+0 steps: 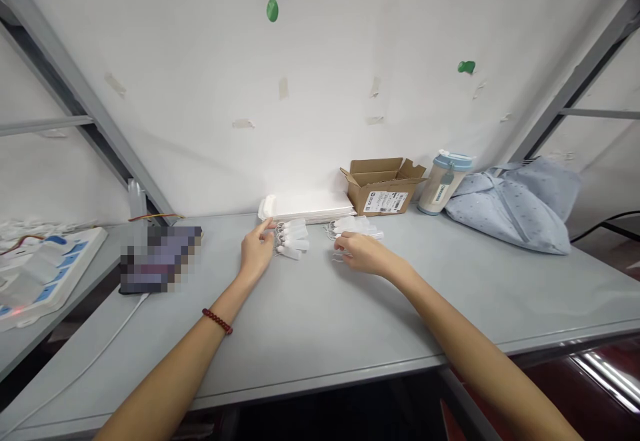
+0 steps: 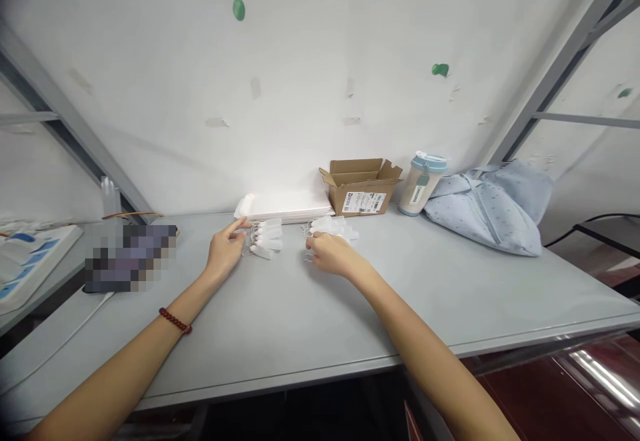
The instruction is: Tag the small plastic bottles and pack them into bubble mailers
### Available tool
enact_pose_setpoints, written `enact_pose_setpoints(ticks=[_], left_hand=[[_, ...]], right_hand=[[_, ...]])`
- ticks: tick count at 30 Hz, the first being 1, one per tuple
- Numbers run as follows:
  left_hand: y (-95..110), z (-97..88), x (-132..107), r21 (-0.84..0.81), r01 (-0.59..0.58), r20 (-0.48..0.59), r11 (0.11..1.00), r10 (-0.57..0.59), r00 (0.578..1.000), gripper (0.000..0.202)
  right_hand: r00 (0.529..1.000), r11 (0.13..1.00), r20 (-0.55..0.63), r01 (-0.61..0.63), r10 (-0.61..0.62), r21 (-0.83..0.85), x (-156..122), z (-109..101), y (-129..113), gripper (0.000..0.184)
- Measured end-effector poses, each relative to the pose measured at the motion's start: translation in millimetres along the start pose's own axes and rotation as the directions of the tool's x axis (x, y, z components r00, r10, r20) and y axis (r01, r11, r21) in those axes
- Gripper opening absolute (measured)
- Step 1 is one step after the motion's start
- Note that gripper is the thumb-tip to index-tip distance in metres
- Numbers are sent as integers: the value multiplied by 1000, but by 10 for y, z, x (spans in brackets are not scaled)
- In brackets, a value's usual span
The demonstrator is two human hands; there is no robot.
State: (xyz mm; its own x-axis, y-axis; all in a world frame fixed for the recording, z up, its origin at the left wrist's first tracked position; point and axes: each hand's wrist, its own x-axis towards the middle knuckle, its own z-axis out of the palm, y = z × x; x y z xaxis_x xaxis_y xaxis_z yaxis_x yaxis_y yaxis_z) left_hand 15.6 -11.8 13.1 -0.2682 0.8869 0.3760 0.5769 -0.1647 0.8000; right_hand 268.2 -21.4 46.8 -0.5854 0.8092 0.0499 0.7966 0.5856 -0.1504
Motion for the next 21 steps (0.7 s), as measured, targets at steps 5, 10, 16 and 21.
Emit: enact_pose_setpoints(ticks=[5,10,16,21], left_hand=[[64,12,-59,-6,5,-34,1000,-6,999,40],[225,31,-188,-60,-13,-11,998,13,1000,45],[428,50,-339,-32,-136,44,990,137,990,42],[441,67,-378,-18,-194,98,981,195,976,33]], right_hand=[[1000,999,-8,-13,14,42,-15,-46,14,23],[997,995,78,-3,-5,97,-52,-106,80,25],[987,992,133,-101,90,78,-52,-97,89,18],[996,995,71,-66,61,76,-28,-78,34,8]])
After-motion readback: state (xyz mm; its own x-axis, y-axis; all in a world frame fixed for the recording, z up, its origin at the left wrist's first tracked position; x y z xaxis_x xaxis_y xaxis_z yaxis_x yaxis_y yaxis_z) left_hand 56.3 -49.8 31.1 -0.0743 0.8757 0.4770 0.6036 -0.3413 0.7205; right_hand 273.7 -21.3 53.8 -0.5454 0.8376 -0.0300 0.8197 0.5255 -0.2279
